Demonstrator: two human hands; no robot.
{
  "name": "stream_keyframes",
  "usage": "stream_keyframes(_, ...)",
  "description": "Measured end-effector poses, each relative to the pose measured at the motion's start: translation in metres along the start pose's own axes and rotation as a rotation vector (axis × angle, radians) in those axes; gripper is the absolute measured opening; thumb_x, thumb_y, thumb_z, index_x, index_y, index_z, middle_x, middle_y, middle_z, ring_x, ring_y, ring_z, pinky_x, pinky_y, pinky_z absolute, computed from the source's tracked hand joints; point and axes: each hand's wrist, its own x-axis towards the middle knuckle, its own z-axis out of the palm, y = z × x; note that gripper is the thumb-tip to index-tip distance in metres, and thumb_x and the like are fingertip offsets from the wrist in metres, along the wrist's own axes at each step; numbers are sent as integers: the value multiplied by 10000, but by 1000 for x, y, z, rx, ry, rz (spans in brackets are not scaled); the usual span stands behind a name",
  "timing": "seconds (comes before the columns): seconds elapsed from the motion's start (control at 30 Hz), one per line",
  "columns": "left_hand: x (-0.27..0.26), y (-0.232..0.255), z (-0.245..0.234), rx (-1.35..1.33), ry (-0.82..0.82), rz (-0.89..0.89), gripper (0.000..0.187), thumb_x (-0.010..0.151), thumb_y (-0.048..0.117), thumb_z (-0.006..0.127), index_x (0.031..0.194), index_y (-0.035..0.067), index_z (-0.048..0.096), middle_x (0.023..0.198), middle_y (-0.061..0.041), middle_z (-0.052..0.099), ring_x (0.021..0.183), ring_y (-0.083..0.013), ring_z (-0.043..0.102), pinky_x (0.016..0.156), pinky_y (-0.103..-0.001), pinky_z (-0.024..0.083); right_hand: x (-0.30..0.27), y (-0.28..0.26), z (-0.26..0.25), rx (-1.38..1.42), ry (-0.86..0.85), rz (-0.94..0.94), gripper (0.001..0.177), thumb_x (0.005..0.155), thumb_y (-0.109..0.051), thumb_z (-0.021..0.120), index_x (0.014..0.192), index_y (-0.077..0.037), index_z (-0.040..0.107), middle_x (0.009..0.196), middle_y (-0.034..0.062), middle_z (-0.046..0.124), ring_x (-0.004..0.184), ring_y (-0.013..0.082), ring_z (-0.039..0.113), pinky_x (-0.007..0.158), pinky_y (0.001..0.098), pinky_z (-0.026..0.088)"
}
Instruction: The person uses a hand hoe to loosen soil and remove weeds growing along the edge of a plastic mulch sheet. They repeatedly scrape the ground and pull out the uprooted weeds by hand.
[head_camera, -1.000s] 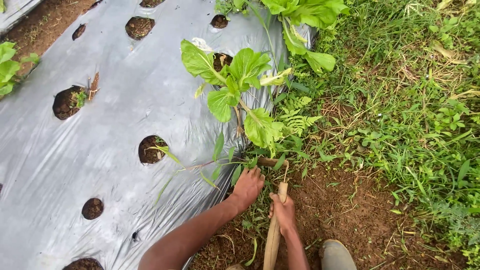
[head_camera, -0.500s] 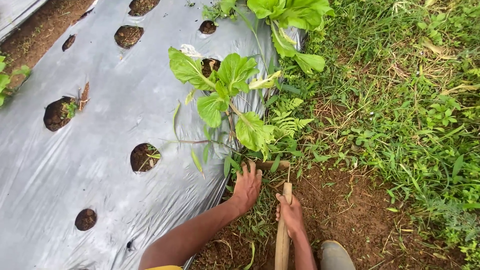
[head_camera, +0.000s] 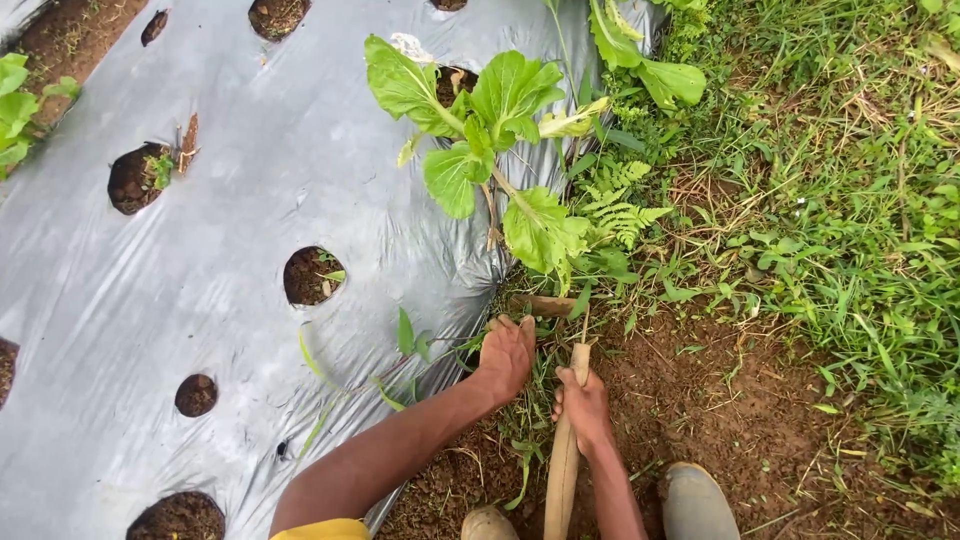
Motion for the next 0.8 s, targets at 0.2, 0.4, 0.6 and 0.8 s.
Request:
stream_keyframes(0.2, -8, 4, 29, -524, -1, -90, 603, 1052, 166, 371, 1579, -61, 185, 1466, -409, 426, 1368, -443, 496, 1073, -467, 491, -16, -50, -8, -12, 164, -224, 113, 1039, -144, 487, 1026, -45, 540, 615, 40, 528, 515, 153, 551, 506, 314, 539)
stream_keyframes(0.4, -81, 0, -78, -1404, 116, -334, 499, 1098, 132, 240, 1504, -159, 250, 1387, -456, 451, 1264, -521, 561, 1065, -575, 509, 31, 18, -8, -282, -34, -61, 191, 1030, -124, 562, 1099, 53, 572, 635, 91, 593, 496, 172, 576, 445, 298, 564)
stream_keyframes(0.6, -34, 2, -37, -1419, 124, -384, 470, 1100, 147, 208, 1443, -146, 341, 1366, -421, 479, 1220, -495, 598, 1032, -580, 545, -22, -62, -14, -59, 176, -287, 73, 1037, -41, 496, 1036, 16, 543, 636, 52, 528, 493, 154, 533, 480, 290, 522)
stream_keyframes(0.8, -70, 8, -66, -1306, 96, -326, 398, 1065, 67, 317, 1389, -147, 405, 1357, -387, 494, 1170, -487, 627, 957, -566, 591, 39, 22, -12, 50, -169, -142, 106, 965, -119, 620, 940, -23, 584, 529, 92, 590, 382, 171, 575, 348, 309, 522)
